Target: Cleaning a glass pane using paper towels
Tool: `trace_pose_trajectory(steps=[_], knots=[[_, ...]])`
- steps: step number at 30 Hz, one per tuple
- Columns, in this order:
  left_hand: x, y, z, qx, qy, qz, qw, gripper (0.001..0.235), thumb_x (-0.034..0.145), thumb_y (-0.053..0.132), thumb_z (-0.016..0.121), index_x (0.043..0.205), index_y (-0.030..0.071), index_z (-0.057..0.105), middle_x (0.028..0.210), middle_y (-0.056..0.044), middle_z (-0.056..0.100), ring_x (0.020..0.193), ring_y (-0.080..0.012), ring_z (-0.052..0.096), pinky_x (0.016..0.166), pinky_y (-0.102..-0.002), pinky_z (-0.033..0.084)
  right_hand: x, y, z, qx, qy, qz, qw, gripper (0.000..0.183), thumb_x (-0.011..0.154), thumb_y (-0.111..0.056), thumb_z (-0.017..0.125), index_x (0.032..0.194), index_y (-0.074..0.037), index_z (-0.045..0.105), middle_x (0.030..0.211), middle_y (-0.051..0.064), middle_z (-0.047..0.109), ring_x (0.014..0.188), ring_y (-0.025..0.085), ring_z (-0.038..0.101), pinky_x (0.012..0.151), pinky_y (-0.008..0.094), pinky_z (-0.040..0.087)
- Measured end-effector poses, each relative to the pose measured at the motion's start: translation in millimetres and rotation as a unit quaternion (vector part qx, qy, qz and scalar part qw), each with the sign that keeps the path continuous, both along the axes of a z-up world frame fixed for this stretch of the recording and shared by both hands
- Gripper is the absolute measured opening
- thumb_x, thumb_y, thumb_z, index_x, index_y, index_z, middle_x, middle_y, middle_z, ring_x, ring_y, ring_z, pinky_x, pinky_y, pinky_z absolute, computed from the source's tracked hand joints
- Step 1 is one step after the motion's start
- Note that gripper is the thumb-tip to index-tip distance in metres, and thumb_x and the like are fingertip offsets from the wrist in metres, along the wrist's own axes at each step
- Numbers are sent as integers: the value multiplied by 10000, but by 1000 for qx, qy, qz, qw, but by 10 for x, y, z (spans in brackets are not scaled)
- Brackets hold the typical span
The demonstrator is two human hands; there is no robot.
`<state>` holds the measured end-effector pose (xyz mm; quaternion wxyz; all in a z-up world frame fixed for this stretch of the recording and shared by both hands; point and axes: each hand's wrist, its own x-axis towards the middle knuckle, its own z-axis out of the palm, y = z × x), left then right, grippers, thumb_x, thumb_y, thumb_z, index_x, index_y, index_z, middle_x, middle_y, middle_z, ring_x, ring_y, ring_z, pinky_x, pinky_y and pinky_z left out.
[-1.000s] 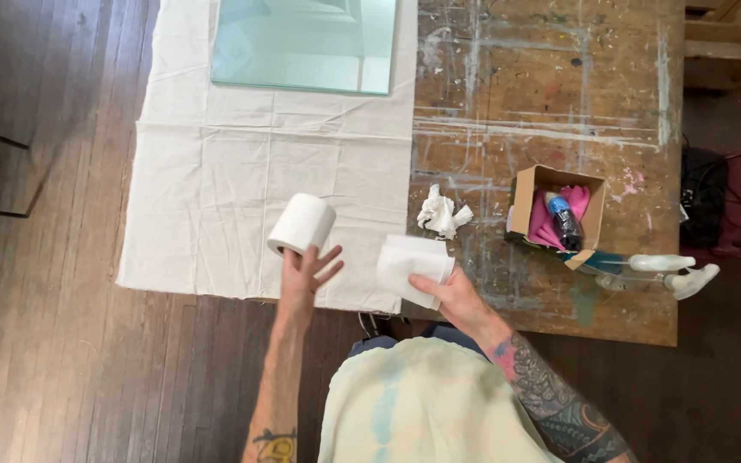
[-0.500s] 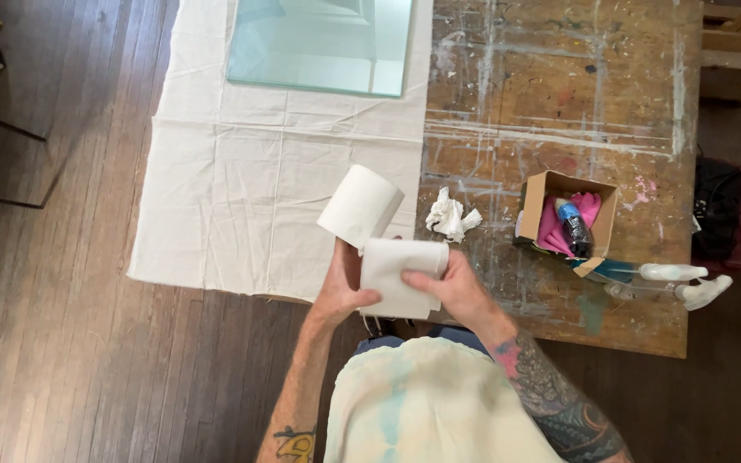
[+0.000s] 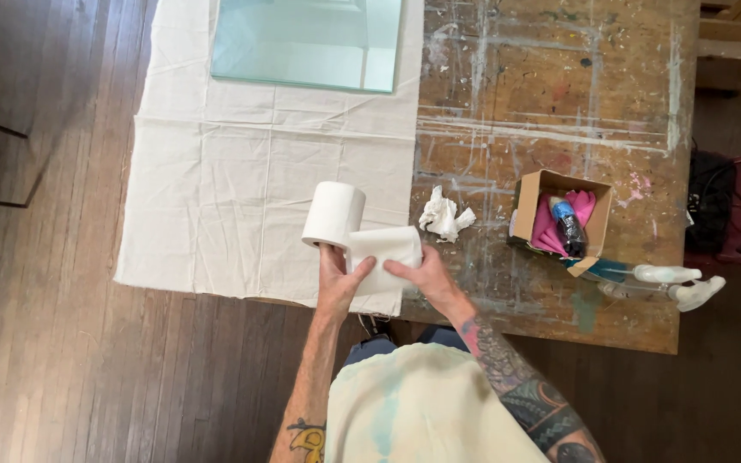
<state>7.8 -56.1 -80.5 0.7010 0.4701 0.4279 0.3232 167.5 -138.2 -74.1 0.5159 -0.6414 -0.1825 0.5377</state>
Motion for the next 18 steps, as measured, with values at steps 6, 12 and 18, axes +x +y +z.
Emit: trace_pose_trajectory(steps=[6,12,18], knots=[[-281,138,110,-38,-23,82,996,876,900,160,755,1583,143,207,1540,-94,416,1151,-327,668,903,-466,613,26,279,-86,67,-83,-61,992,311,782,-89,870,1077,-59,773,963,104,753,951,175,668,913,367,550],[-745,-148,134,-119,6,144,982,578,1061,335,471,1535,46,308,1343,-165,580,804,-367,752,578,-384,663,450,632,-1986,-36,-125,-65,989,346,842,-338,855,1085,-108,766,924,63,759,839,135,691,751,334,568],[-945,-380,-152,-163,1,150,975,470,1041,272,525,1441,40,438,736,-179,660,467,-295,696,344,-319,588,792,790,-2243,37,-255,-88,962,449,893,-38,692,1325,34,589,1173,241,665,1094,344,677,967,417,558]])
